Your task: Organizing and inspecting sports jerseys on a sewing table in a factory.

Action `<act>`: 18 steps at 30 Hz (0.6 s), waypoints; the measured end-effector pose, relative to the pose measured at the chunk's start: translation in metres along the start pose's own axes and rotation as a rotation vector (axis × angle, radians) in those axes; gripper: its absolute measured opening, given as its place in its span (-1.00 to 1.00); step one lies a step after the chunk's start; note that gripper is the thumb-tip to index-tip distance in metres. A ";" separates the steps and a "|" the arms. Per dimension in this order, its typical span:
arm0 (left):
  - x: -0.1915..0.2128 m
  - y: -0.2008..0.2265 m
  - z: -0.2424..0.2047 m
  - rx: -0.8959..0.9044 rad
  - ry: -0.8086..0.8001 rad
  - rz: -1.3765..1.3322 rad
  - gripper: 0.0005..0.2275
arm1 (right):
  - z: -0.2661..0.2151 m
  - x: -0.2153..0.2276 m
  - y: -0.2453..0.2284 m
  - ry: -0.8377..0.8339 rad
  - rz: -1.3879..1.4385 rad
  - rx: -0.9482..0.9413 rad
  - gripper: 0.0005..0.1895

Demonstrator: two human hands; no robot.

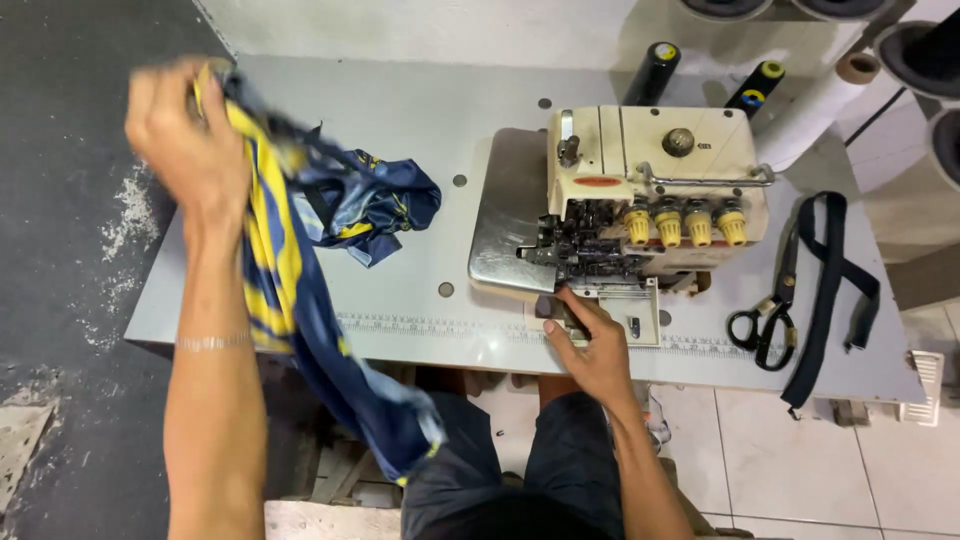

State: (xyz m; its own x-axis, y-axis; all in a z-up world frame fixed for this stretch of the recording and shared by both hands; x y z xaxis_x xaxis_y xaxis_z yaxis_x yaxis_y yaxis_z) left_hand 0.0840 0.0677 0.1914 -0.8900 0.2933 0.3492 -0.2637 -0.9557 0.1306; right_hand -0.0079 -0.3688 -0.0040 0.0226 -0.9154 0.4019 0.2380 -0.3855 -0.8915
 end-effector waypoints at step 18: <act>-0.090 0.226 -0.167 0.554 -0.211 -0.559 -0.58 | 0.000 0.000 -0.008 0.068 0.033 0.060 -0.41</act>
State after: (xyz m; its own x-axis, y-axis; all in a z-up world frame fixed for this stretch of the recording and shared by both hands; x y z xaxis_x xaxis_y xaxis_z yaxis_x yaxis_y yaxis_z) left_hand 0.0428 -0.1786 0.0347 -0.5778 0.7745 0.2574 -0.3765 -0.5327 0.7580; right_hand -0.0094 -0.3657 0.0028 -0.0339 -0.9339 0.3559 0.2961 -0.3495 -0.8889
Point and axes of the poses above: each hand's wrist, its own z-axis towards the middle knuckle, its own x-axis out of the back of the hand, y = z × x, the point moved 2 cm from there along z, towards the middle knuckle
